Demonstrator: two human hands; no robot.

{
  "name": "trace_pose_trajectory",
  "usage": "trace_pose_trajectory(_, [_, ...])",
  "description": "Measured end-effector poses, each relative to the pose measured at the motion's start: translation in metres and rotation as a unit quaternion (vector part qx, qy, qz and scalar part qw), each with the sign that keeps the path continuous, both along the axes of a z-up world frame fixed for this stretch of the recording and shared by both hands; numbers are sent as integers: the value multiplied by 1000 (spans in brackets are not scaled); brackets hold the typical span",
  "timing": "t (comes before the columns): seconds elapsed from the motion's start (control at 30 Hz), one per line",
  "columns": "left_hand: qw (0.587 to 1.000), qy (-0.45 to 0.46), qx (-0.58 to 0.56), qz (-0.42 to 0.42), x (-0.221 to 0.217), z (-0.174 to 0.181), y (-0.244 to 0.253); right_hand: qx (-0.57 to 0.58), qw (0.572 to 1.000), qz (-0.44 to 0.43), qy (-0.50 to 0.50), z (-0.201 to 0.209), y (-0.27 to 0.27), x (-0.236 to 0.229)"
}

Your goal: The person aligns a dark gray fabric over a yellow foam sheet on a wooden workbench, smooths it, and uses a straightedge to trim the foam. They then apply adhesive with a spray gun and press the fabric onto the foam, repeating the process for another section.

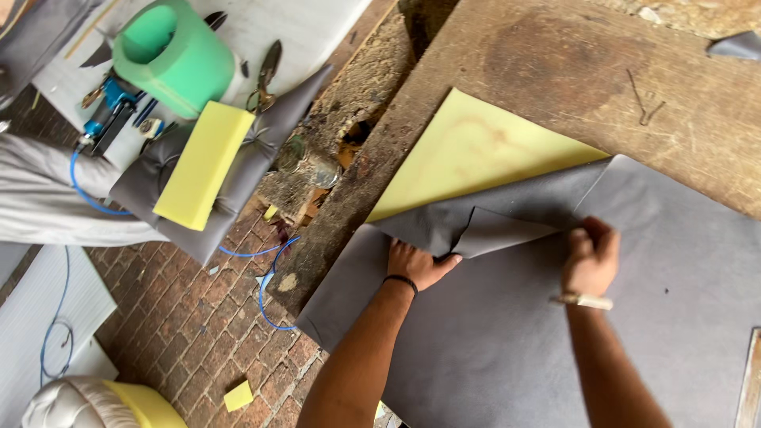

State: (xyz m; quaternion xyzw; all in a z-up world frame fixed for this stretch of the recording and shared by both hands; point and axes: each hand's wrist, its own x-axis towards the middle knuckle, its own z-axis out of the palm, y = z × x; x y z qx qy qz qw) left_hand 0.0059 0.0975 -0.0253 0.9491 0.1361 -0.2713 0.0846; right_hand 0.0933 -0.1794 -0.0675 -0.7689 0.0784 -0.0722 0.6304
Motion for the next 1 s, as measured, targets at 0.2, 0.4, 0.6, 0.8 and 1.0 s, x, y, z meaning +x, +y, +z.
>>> trace_pose_trajectory(0.2, [987,-155,-4,-33,-4,0,7,-371,894,178,-174,34,62,-56])
trace_pose_trajectory(0.4, [977,-204,-34,-47,-6,-8,13,-376,893,240,61,53,81,-29])
trace_pose_trajectory(0.6, [970,-224,-75,-58,-7,-22,12,-433,863,213,146,59,97,-13])
trace_pose_trajectory(0.8, [980,-146,-102,-92,-7,-25,26,-468,828,261,163,71,102,6])
trace_pose_trajectory(1.0, [945,-278,-50,-167,24,-17,48,-359,917,163,-52,105,102,4])
